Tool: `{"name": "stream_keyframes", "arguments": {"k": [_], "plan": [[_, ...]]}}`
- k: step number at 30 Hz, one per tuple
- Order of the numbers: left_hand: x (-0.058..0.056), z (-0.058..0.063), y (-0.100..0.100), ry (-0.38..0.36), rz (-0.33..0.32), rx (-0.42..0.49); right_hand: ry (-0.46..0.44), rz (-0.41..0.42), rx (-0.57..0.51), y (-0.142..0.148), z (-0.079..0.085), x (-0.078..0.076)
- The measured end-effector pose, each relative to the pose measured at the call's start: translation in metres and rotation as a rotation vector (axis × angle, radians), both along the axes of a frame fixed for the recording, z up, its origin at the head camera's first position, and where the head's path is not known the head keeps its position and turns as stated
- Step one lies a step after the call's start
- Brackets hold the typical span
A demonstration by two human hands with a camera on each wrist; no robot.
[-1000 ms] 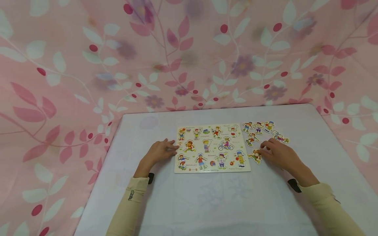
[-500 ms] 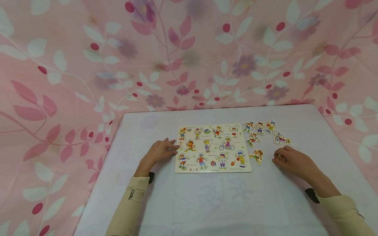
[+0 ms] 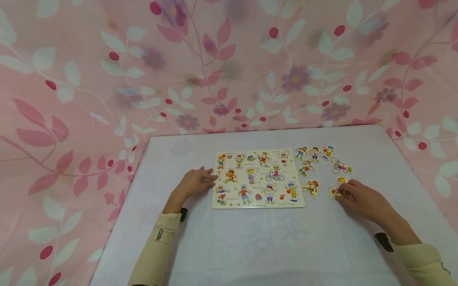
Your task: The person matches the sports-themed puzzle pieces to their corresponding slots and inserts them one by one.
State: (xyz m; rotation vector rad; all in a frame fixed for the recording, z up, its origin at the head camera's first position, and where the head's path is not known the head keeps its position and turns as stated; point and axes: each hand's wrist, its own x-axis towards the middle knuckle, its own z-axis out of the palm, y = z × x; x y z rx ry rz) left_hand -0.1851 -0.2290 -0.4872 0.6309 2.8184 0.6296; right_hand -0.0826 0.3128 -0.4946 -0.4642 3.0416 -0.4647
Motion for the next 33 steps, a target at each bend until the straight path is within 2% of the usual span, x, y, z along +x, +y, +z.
{"name": "stream_keyframes", "arguments": {"k": [9,14,25,33], "plan": [[-0.001,-0.001,0.0,-0.005,-0.001,0.013,-0.034,-0.039,-0.027,-0.001,-0.001,0.005],[-0.002,-0.001,0.001,-0.014,0.004,0.01,-0.005,-0.026,-0.028,0.0,0.002,0.004],[-0.001,-0.001,-0.001,-0.008,-0.003,0.014,0.001,-0.017,-0.029,-0.005,0.01,-0.005],[-0.001,-0.001,0.0,-0.003,-0.002,0.037,0.076,0.029,-0.07,-0.013,0.013,-0.017]]}}
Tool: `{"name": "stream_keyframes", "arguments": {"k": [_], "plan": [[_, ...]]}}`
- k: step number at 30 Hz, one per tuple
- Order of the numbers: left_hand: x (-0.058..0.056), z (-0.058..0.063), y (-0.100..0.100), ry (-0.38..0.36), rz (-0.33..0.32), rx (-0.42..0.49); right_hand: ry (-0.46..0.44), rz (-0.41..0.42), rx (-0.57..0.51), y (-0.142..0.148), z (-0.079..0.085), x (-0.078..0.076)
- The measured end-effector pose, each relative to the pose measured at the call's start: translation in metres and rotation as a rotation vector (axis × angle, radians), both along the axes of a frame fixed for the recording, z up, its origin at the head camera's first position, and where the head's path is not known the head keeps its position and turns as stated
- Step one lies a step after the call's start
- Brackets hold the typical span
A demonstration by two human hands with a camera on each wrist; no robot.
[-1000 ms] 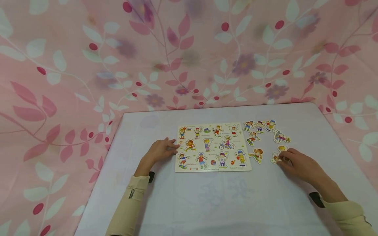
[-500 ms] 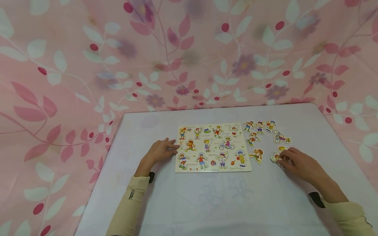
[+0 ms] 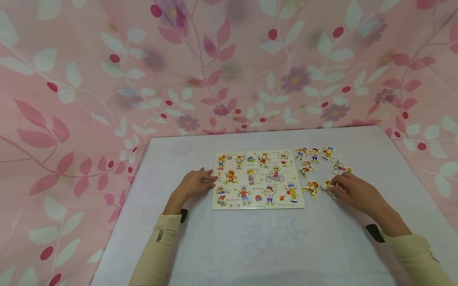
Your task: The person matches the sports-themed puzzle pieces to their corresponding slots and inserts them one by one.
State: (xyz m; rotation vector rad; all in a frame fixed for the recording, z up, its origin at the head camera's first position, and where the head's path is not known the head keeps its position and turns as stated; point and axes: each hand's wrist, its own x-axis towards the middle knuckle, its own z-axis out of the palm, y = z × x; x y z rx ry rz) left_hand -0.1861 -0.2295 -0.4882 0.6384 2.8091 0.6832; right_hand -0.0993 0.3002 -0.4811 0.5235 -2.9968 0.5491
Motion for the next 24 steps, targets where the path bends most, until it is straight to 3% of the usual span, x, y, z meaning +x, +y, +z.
{"name": "stream_keyframes", "arguments": {"k": [4,12,24], "plan": [[0.0,-0.001,0.0,-0.003,0.004,-0.004,0.003,0.012,-0.009,-0.005,0.001,-0.008],[0.0,-0.002,0.001,-0.015,0.021,-0.01,-0.072,-0.031,-0.036,-0.025,0.011,-0.026],[0.001,0.0,0.002,-0.043,0.047,-0.028,-0.066,-0.054,-0.038,-0.058,0.019,-0.057]]}}
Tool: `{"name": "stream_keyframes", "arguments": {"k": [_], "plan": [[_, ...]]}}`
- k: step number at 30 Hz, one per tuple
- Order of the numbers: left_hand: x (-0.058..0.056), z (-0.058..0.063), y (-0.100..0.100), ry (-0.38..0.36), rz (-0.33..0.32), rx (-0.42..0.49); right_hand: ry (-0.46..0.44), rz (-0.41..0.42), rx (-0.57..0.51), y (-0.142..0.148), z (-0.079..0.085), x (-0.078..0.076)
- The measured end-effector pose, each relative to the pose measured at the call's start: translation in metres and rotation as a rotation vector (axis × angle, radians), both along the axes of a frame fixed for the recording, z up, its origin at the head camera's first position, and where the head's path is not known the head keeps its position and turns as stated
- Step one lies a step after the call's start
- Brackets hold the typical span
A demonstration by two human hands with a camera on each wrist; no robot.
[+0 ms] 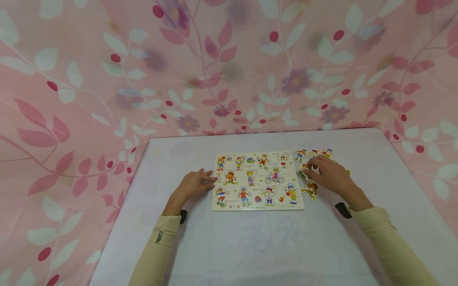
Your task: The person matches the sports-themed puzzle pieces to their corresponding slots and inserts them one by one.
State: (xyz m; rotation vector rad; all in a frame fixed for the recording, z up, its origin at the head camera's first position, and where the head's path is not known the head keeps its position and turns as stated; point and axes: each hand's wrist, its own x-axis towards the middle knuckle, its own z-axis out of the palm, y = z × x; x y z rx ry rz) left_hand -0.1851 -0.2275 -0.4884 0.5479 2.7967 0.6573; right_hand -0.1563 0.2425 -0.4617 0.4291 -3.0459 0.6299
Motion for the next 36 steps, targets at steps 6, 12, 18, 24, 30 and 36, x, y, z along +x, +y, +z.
{"name": "stream_keyframes", "arguments": {"k": [6,12,18,24,30,36], "plan": [[-0.001,0.0,0.0,0.013,-0.01,-0.009,0.017,0.006,0.007,-0.015,-0.001,-0.015],[-0.001,-0.001,-0.001,0.004,0.0,-0.005,0.019,0.01,0.025,-0.028,-0.002,-0.031],[0.0,0.001,-0.001,0.003,0.007,0.005,0.001,0.007,0.03,-0.038,-0.001,-0.043],[0.001,0.001,-0.001,0.019,-0.008,0.004,-0.013,0.011,0.045,-0.051,0.002,-0.051],[0.001,-0.001,-0.001,0.027,-0.01,0.006,-0.036,-0.004,0.066,-0.061,-0.001,-0.059],[0.001,0.0,-0.001,0.023,-0.006,0.019,-0.034,0.008,0.093,-0.063,-0.009,-0.067]]}}
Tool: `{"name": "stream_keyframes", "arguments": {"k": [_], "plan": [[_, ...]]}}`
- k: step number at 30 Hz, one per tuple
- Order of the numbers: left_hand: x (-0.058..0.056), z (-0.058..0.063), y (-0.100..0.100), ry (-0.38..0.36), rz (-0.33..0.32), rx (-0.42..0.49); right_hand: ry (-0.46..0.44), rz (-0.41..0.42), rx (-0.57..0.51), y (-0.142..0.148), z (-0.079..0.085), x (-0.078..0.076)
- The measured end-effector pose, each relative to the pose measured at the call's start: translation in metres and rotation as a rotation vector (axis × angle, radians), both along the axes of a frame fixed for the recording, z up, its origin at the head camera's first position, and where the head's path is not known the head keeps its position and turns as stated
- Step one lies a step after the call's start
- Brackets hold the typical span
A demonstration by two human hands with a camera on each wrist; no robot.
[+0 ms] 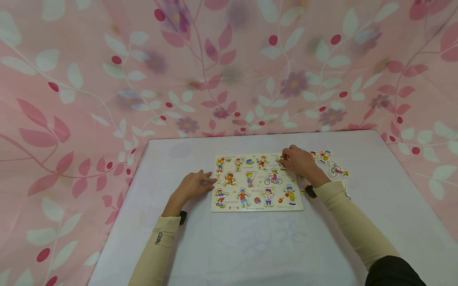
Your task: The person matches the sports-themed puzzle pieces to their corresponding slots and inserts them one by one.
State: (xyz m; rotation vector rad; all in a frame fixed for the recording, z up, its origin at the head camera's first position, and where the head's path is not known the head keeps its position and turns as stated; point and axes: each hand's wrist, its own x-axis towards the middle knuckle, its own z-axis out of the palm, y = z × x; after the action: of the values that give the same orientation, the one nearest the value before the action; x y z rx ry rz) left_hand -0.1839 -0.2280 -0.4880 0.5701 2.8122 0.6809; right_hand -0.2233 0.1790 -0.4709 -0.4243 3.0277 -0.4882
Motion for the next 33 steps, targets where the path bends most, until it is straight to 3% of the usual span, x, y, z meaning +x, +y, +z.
{"name": "stream_keyframes", "arguments": {"k": [12,33], "plan": [[0.0002,-0.0028,-0.0008,-0.009,0.003,0.0,-0.023,0.016,0.083,-0.0031,-0.008,-0.0043],[-0.0009,-0.0002,-0.0005,-0.021,0.0,-0.006,-0.04,0.016,0.085,-0.0065,-0.0034,-0.0057]]}}
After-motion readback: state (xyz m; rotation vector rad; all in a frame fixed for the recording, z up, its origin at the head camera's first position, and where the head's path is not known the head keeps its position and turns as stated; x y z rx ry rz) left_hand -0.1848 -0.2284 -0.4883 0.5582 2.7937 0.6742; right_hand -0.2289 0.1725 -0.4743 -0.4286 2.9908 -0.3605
